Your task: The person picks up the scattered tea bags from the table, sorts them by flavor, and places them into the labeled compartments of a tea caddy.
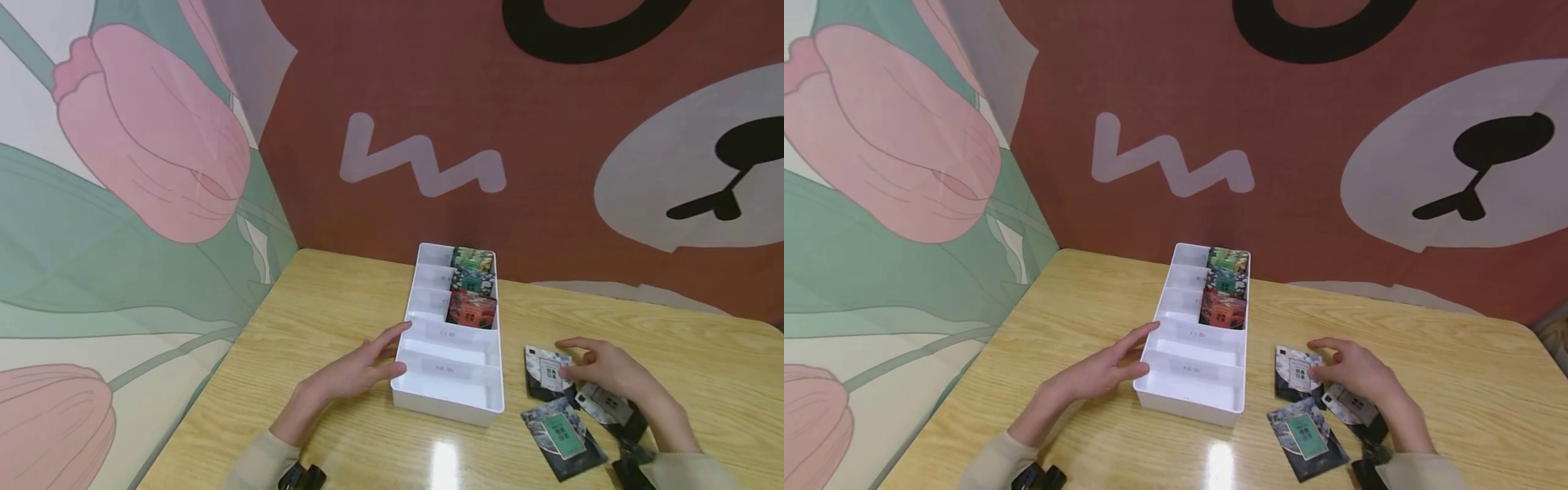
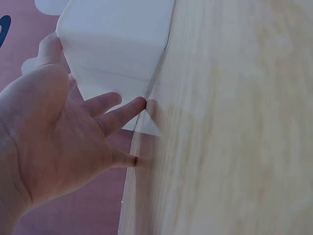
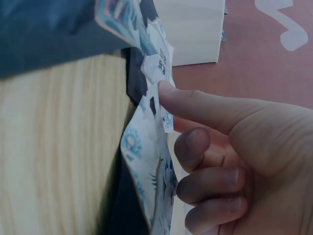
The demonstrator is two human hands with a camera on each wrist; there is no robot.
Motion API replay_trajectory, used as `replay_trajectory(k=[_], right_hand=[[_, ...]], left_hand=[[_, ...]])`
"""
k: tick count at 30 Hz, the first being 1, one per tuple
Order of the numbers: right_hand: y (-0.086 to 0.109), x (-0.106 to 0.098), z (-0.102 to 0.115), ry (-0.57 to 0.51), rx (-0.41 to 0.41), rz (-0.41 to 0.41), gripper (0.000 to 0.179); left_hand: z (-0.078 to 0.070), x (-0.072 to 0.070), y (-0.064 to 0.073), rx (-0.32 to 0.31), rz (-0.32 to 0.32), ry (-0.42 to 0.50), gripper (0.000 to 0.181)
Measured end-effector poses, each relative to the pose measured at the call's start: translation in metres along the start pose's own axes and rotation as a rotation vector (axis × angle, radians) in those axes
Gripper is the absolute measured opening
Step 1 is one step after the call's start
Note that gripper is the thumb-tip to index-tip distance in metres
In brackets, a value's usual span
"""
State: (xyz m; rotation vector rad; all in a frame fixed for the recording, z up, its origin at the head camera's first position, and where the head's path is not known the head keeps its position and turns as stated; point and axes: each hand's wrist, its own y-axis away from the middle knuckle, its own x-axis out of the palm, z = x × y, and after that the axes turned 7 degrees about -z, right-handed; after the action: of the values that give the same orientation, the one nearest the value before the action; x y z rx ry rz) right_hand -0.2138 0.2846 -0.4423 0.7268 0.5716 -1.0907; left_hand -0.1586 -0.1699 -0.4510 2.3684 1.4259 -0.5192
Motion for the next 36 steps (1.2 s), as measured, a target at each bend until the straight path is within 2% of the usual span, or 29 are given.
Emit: replay_trajectory(k=[9, 14, 20, 25, 36], right_hand=[[-0.002, 0.001, 0.006, 0.091, 0.029, -0.059, 0.042], [-0.002, 0.003, 0.007, 0.109, 0.049, -0.076, 0.036], [-0.002, 0.005, 0.006, 0.169, 0.005, -0.119, 0.026], [0.004, 0.004, 0.011, 0.200, -0.054, -0.215, 0.024], [0.018, -0.007, 0.039, 0.215, -0.079, -0.368, 0.034]], left_hand=[[-0.002, -0.001, -0.001, -0.010, -0.004, -0.020, 0.067], [-0.001, -0.001, -0.001, -0.003, -0.002, -0.016, 0.067], [-0.001, 0.001, -0.001, -0.002, -0.005, -0.015, 0.067], [-0.002, 0.000, -0.001, -0.004, 0.002, -0.002, 0.068], [-0.002, 0.000, 0.001, 0.016, -0.001, 0.001, 0.069]])
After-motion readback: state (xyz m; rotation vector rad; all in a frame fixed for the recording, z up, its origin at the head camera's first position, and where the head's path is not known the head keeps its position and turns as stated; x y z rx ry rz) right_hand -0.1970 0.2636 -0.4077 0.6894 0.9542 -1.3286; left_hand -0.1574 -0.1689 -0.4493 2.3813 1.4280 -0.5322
